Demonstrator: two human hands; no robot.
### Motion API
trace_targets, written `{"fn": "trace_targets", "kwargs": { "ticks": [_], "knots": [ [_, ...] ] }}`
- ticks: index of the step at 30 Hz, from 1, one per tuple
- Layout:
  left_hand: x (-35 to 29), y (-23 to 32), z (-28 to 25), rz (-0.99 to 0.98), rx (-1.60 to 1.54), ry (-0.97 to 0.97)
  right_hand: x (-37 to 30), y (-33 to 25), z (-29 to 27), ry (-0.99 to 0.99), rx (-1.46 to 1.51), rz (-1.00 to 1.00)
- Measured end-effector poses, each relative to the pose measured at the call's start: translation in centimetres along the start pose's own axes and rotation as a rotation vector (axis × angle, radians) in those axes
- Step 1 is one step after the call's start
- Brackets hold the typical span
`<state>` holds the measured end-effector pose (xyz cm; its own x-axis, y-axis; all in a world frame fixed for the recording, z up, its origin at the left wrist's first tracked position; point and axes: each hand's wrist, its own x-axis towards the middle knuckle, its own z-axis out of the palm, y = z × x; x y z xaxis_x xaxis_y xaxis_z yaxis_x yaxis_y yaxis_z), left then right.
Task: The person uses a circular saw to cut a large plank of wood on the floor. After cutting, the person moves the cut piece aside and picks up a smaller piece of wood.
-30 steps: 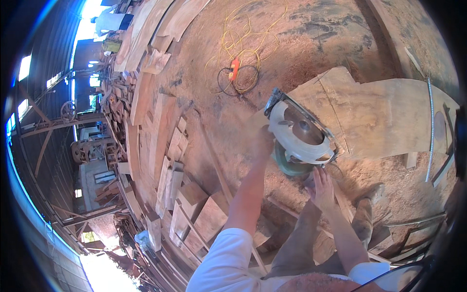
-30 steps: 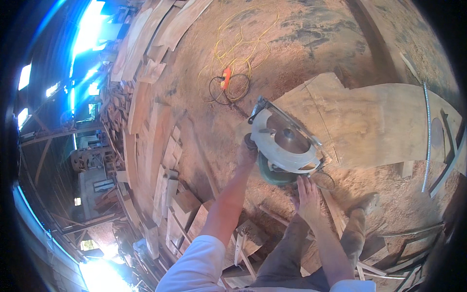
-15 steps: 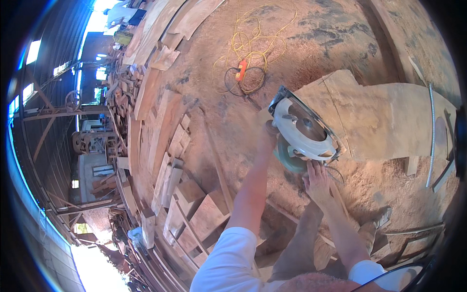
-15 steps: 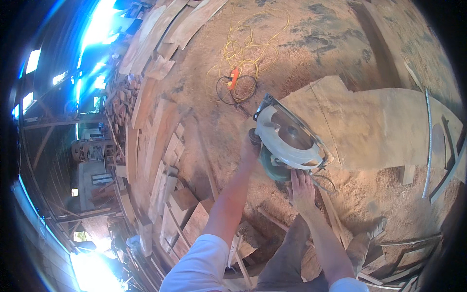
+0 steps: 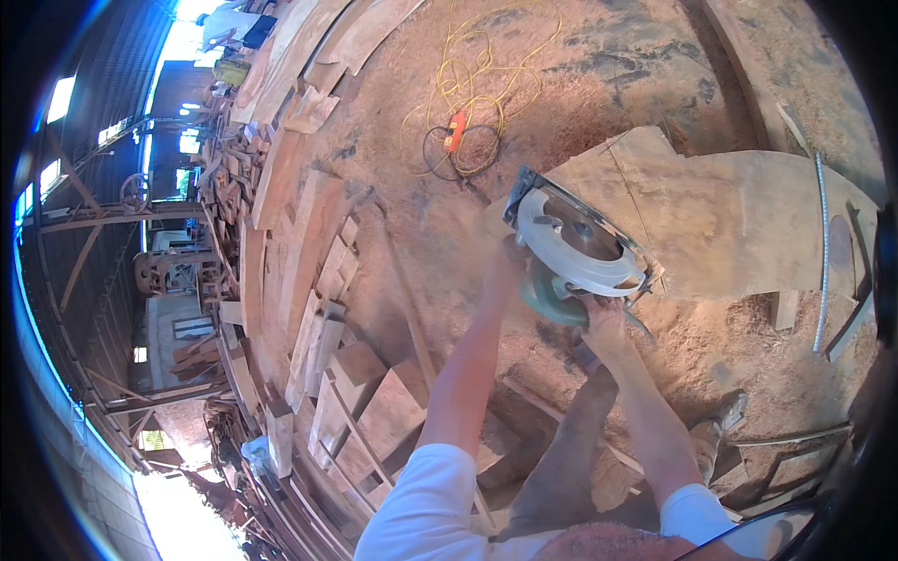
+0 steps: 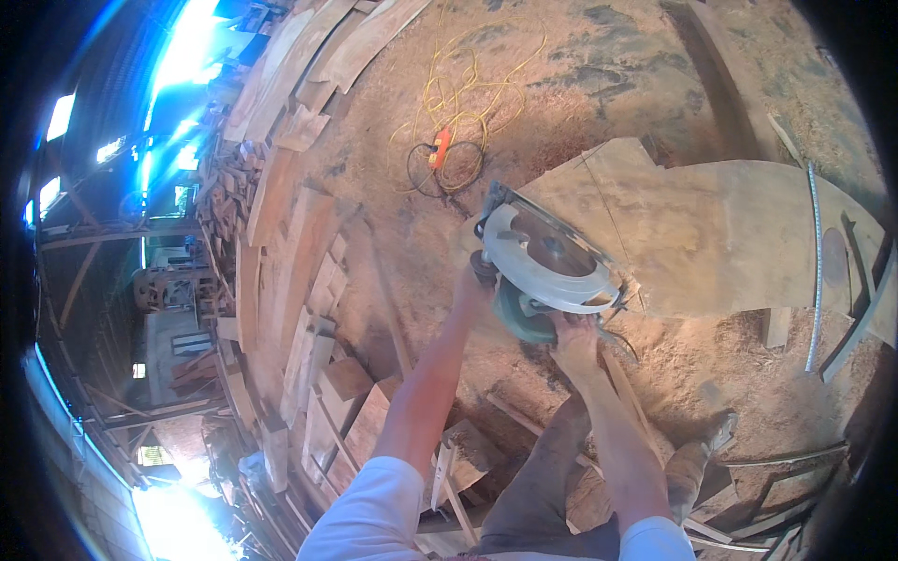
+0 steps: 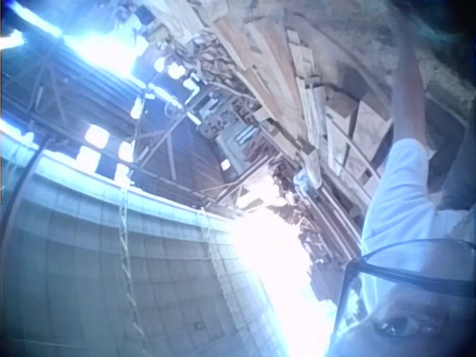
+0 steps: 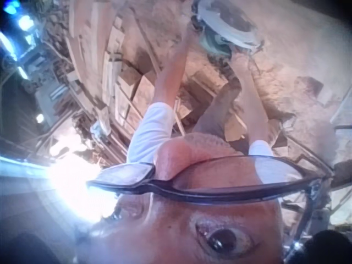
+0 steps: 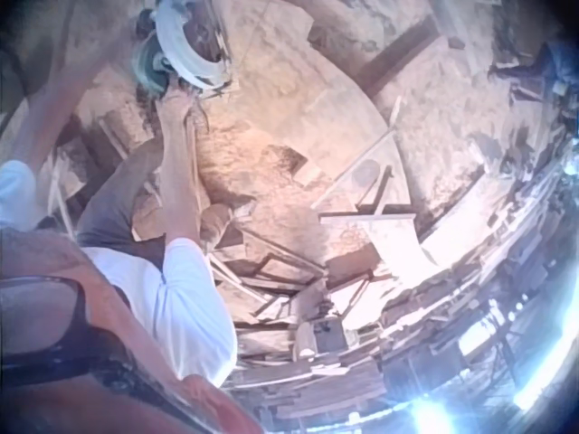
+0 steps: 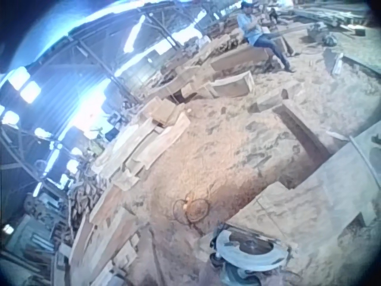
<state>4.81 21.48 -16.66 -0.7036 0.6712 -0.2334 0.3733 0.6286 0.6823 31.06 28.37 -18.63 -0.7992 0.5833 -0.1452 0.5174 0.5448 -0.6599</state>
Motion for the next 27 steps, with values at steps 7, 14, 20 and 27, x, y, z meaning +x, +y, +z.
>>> {"fn": "trace_targets", "kwargs": {
  "ticks": [7,14,20,27],
  "knots": [
    [-11.9,9.5,3.1,-0.177,0.318,-0.132,-10.7,4.3,-9.3,-0.017,0.417,0.032],
    [-20.4,18.3,11.8,0.003,0.415,-0.408,-27.8,5.4,-17.0,-0.117,0.480,0.334],
    [-22.9,20.6,19.4,0.187,0.399,-0.413,-32.9,12.0,-14.9,0.169,0.439,0.175],
    [-22.1,24.5,24.9,0.181,0.631,-0.515,-34.4,15.1,-15.3,0.228,0.507,0.320]
  ]
}}
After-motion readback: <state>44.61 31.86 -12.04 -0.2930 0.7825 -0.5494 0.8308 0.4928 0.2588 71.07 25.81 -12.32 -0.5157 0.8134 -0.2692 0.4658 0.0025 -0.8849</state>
